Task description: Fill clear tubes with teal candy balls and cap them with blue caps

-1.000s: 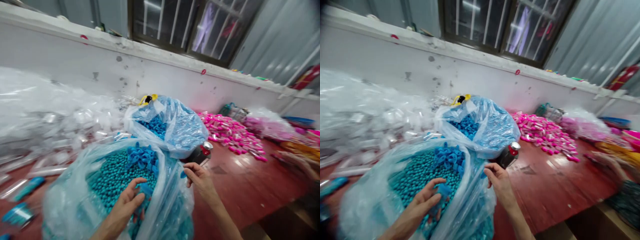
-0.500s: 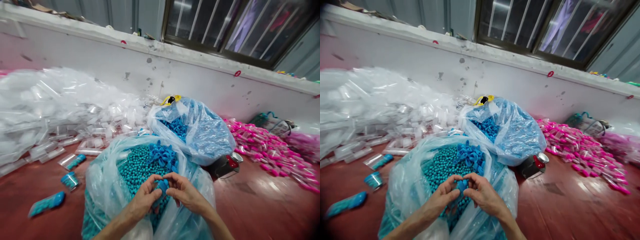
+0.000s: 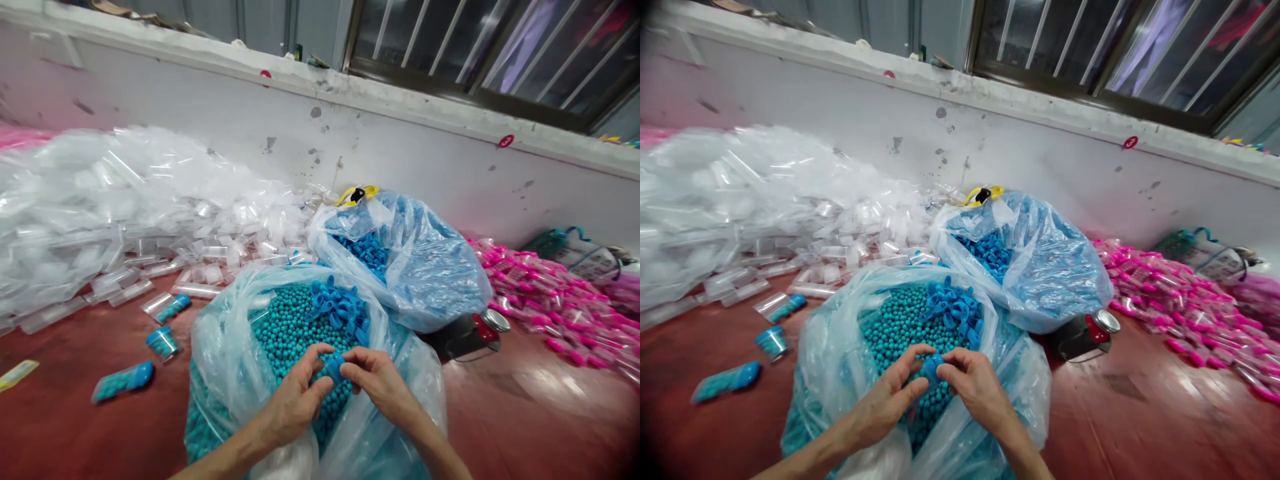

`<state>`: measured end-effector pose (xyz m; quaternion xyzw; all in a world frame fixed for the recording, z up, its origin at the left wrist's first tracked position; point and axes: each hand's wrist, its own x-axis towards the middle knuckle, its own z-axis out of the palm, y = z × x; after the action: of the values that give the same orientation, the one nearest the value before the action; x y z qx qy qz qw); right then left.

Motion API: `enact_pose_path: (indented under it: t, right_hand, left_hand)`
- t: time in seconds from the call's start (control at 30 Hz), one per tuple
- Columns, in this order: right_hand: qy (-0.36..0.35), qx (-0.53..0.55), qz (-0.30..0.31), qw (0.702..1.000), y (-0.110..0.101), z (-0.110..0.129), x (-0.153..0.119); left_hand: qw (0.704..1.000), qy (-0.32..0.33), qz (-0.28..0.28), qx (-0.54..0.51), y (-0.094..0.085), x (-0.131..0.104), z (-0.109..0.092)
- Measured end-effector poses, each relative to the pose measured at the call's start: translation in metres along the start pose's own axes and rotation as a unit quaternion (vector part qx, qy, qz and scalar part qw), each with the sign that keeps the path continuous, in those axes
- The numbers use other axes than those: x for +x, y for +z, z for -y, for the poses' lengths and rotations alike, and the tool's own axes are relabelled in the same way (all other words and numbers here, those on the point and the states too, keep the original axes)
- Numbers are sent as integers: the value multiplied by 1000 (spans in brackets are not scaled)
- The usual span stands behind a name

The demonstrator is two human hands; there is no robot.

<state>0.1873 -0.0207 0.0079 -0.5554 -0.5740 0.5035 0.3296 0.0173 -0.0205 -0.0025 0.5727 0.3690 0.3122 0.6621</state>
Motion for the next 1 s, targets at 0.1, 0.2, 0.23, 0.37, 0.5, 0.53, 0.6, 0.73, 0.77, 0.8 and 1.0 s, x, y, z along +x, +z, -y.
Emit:
enact_pose_path:
  t: [0.1,0.2,0.23,0.37,0.5,0.53,0.6,0.73,0.77,0.8,1.0]
  right_hand:
    - [8,27,10,1000,1,0,0]
    - [31,82,41,995,-2,3,0]
    - [39,101,51,993,-3,4,1]
    - [30,107,43,993,-4,3,0]
    - [15,68,18,997,-3,0,-3]
    - [19,63,21,998,-3,0,-3]
    - [34,66,31,997,-3,2,-4]
    - [68,112,47,990,-5,9,-4]
    - [72,119,48,989,-5,10,-5]
    - [73,120,48,989,-4,11,-5]
    - [90,138,61,984,-3,8,-6]
  left_hand:
    - [1000,-7,14,-7,-1,-1,-2]
    - [999,-6,29,-30,-1,-1,-3]
    - [999,-5,35,-38,-1,0,-4]
    - [998,-9,36,-46,0,3,-2]
    - [999,-6,28,-30,0,4,4]
    - [999,-6,29,-28,0,3,5]
    - [999,-7,30,-23,1,2,6]
    - [999,-9,40,-26,1,3,5]
    - [998,-10,43,-34,1,3,4]
    - [998,-12,46,-43,1,4,4]
    - [998,-10,47,-35,1,3,4]
